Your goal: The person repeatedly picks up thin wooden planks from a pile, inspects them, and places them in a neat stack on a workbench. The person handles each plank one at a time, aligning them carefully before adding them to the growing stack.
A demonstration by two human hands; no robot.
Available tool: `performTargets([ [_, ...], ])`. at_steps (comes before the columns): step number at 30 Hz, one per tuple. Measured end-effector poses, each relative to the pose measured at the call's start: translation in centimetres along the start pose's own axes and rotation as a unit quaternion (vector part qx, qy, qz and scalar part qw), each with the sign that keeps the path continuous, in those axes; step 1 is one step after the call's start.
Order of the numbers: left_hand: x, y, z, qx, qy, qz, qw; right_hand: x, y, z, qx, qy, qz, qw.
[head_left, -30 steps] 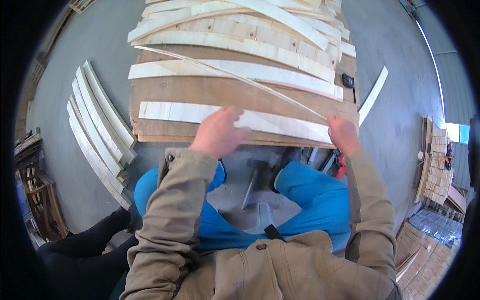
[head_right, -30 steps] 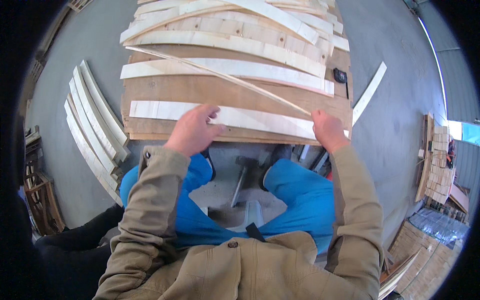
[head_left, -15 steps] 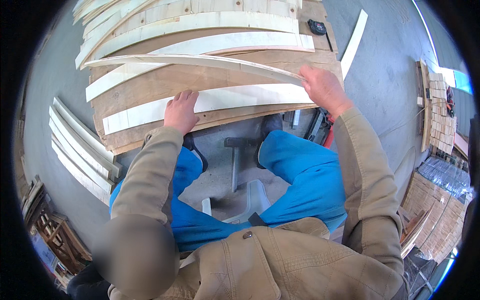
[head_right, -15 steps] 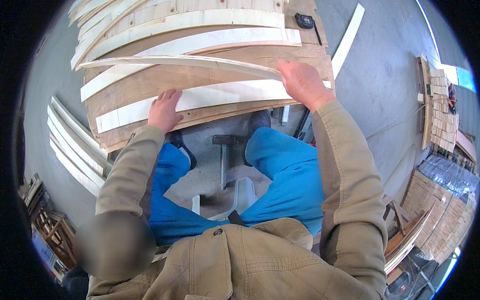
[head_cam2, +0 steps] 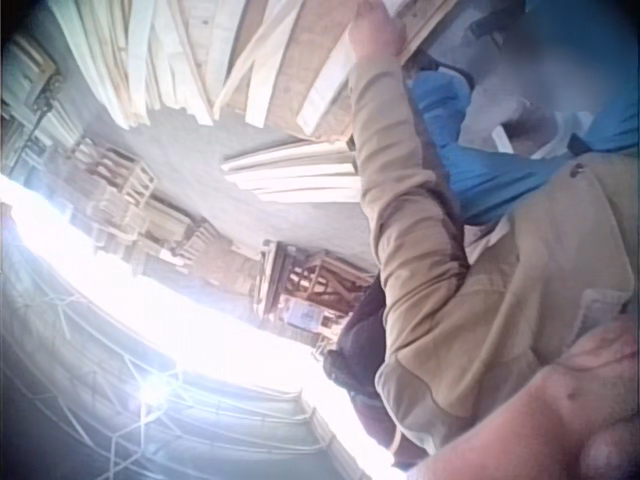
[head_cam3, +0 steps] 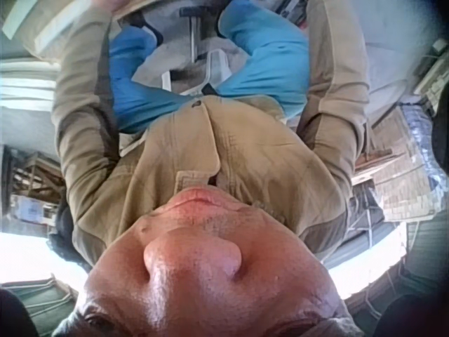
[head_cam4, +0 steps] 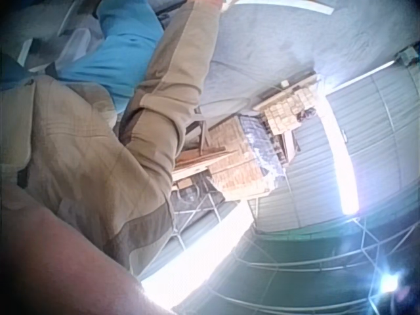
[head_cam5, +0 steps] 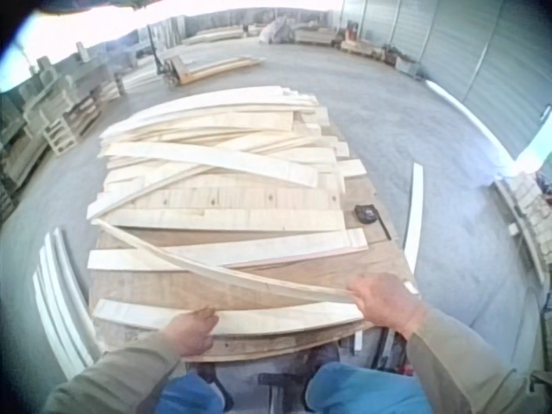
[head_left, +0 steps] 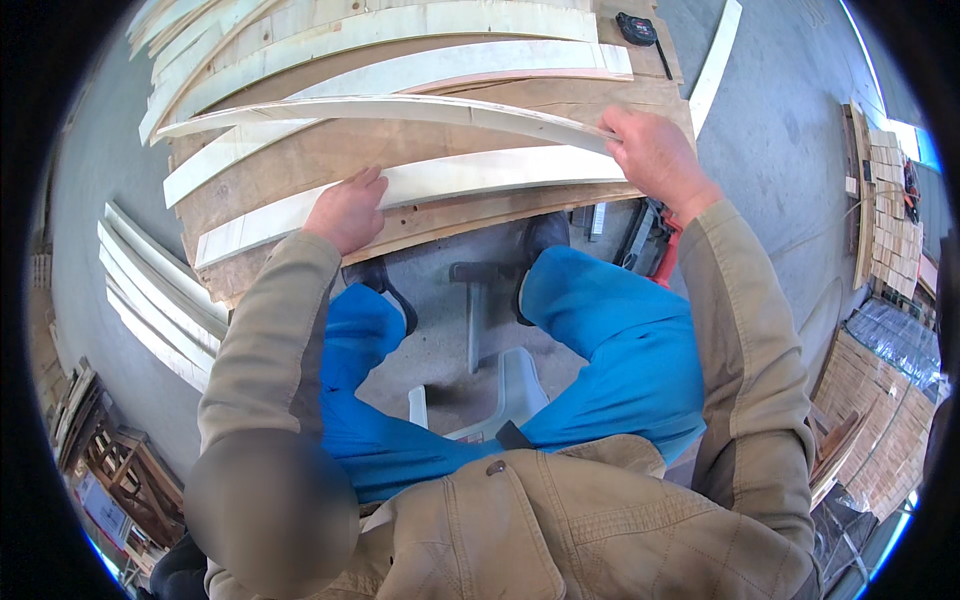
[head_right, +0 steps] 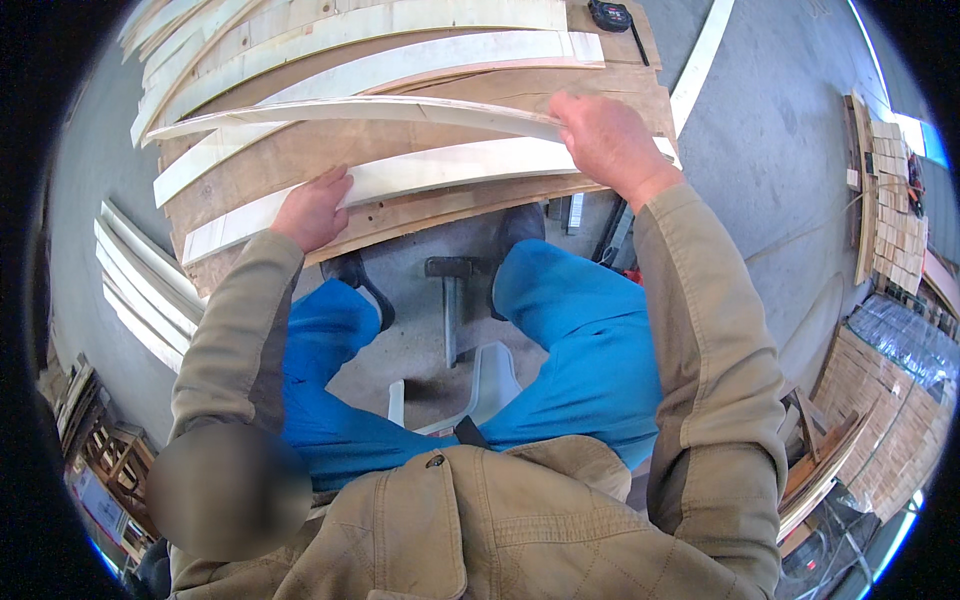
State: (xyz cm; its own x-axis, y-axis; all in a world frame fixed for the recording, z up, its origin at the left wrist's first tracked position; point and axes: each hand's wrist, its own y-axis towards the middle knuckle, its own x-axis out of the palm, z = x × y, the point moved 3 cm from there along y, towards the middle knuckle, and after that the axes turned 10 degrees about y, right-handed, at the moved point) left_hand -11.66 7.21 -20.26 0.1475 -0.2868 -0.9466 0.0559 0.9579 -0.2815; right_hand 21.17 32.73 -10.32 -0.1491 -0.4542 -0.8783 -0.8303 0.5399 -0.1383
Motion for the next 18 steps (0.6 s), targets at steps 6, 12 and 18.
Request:
performTargets([
  [6, -0.7, 0.3, -1.1, -0.055, -0.059, -0.026, 0.996, -0.3, 0.4, -0.2, 0.001, 0.008, 0.005, 1.000],
  [12, -1.1, 0.3, -1.4, -0.028, -0.062, 0.013, 0.998, 0.0, 0.4, 0.1, 0.035, 0.005, -0.007, 0.999],
  [18, -1.0, 0.7, -1.6, -0.028, -0.042, -0.001, 0.999, 0.1, 0.5, 0.2, 0.027, 0.027, -0.005, 0.999],
])
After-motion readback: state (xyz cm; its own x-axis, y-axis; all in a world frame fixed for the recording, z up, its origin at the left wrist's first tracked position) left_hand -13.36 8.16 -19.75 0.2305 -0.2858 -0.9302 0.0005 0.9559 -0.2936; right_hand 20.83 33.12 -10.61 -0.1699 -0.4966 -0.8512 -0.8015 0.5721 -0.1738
